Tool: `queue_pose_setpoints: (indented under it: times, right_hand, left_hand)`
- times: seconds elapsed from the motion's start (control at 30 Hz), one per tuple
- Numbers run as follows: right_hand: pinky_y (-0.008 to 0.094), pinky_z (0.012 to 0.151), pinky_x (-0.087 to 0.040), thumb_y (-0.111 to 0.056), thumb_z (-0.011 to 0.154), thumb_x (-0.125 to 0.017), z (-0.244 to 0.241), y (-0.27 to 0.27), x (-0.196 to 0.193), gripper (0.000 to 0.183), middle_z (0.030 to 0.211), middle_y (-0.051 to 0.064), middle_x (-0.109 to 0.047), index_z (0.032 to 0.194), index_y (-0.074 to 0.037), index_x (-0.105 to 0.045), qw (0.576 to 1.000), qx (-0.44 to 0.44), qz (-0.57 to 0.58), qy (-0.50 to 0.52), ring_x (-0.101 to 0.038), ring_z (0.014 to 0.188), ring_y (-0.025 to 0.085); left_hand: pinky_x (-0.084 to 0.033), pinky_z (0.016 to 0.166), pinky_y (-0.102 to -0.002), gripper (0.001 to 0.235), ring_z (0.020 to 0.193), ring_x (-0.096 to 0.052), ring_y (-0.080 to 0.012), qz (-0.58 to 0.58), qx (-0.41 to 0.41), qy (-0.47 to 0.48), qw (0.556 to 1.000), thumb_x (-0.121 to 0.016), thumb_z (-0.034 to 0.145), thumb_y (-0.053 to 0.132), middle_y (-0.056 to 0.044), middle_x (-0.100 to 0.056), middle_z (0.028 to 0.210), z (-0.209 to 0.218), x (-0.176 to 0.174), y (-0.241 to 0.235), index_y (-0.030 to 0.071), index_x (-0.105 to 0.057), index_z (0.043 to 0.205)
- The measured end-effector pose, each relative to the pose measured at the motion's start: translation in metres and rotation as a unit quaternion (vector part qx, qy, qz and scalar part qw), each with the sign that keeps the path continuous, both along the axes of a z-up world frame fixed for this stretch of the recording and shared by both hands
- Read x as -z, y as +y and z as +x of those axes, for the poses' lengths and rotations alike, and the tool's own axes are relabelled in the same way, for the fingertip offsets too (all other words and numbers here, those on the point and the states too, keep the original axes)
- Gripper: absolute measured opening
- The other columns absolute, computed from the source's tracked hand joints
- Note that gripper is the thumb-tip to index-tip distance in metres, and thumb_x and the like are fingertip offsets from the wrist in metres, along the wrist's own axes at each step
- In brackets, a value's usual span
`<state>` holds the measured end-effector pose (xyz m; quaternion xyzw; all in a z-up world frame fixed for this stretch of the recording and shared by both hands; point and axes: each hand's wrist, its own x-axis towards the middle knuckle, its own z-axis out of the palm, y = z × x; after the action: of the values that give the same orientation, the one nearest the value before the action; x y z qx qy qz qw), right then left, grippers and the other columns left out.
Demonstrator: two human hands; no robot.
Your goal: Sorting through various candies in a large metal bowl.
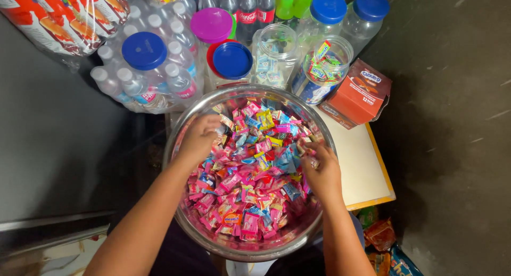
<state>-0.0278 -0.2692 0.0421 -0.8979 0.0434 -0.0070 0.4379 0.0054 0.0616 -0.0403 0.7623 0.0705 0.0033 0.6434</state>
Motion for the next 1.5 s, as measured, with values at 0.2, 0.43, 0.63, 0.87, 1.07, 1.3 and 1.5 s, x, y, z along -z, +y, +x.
queue_pose_setpoints:
  times: [0.2, 0.43, 0.63, 0.87, 1.07, 1.3, 1.5]
  right_hand:
    - [0.049, 0.097, -0.045, -0.015, 0.078, -0.077, -0.005, 0.016, 0.012, 0.048, 0.127, 0.017, -0.063, 0.125, -0.010, -0.068, 0.985, -0.057, -0.082, -0.139, -0.057, 0.114, 0.040]
    - [0.045, 0.099, -0.047, -0.015, 0.086, -0.073, 0.007, 0.066, 0.027, 0.023, 0.116, 0.005, -0.072, 0.108, -0.017, -0.076, 0.976, -0.136, -0.073, -0.151, -0.060, 0.110, 0.033]
    - [0.047, 0.099, -0.044, -0.017, 0.085, -0.071, 0.007, 0.076, 0.036, 0.022, 0.111, 0.003, -0.071, 0.105, -0.019, -0.077, 0.976, -0.114, -0.119, -0.140, -0.057, 0.112, 0.031]
    - [0.048, 0.095, -0.042, -0.019, 0.089, -0.070, 0.007, 0.075, 0.033, 0.019, 0.110, 0.003, -0.071, 0.107, -0.018, -0.077, 0.974, -0.118, -0.118, -0.152, -0.056, 0.111, 0.031]
    - [0.047, 0.093, -0.043, -0.019, 0.089, -0.070, 0.008, 0.075, 0.038, 0.020, 0.107, 0.003, -0.071, 0.107, -0.018, -0.077, 0.974, -0.112, -0.123, -0.156, -0.057, 0.109, 0.030]
    - [0.047, 0.092, -0.042, -0.016, 0.086, -0.069, 0.008, 0.077, 0.034, 0.021, 0.106, 0.004, -0.071, 0.106, -0.019, -0.078, 0.973, -0.108, -0.133, -0.157, -0.056, 0.108, 0.031]
    - [0.047, 0.091, -0.042, -0.017, 0.087, -0.069, 0.009, 0.076, 0.039, 0.022, 0.107, 0.003, -0.070, 0.108, -0.019, -0.076, 0.973, -0.109, -0.135, -0.154, -0.056, 0.107, 0.031]
  left_hand:
    - [-0.056, 0.091, -0.041, 0.031, 0.107, -0.074, -0.0278, 0.300, 0.066, 0.021, 0.951, -0.065, 0.094, 0.020, -0.013, -0.076, 0.116, 0.021, 0.030, -0.028, 0.014, -0.070, 0.124]
    - [-0.053, 0.082, -0.046, 0.039, 0.098, -0.070, -0.0335, 0.315, -0.041, 0.110, 0.942, -0.080, 0.081, 0.026, -0.013, -0.075, 0.103, 0.035, 0.029, -0.072, 0.015, -0.069, 0.117]
    - [-0.057, 0.075, -0.030, 0.017, 0.082, -0.075, -0.0143, 0.066, -0.073, 0.023, 0.995, -0.077, 0.084, 0.011, -0.006, -0.079, 0.091, 0.034, 0.068, -0.067, 0.005, -0.076, 0.099]
    - [-0.049, 0.067, -0.028, 0.016, 0.075, -0.063, -0.0110, -0.107, -0.009, 0.037, 0.994, -0.062, 0.089, 0.005, -0.004, -0.073, 0.085, 0.024, 0.035, -0.058, 0.000, -0.077, 0.093]
    - [-0.053, 0.070, -0.042, 0.019, 0.078, -0.067, -0.0276, 0.194, -0.024, 0.094, 0.976, -0.066, 0.090, 0.026, -0.012, -0.074, 0.084, 0.025, -0.007, -0.060, 0.015, -0.082, 0.095]
    - [-0.055, 0.084, -0.053, 0.038, 0.106, -0.066, -0.0377, 0.461, -0.018, 0.131, 0.878, -0.079, 0.079, 0.047, -0.011, -0.069, 0.114, 0.035, 0.001, -0.074, 0.021, -0.076, 0.107]
    - [-0.052, 0.090, -0.050, 0.034, 0.112, -0.062, -0.0374, 0.434, -0.060, 0.132, 0.889, -0.081, 0.077, 0.038, -0.010, -0.066, 0.120, 0.038, 0.020, -0.075, 0.020, -0.075, 0.105]
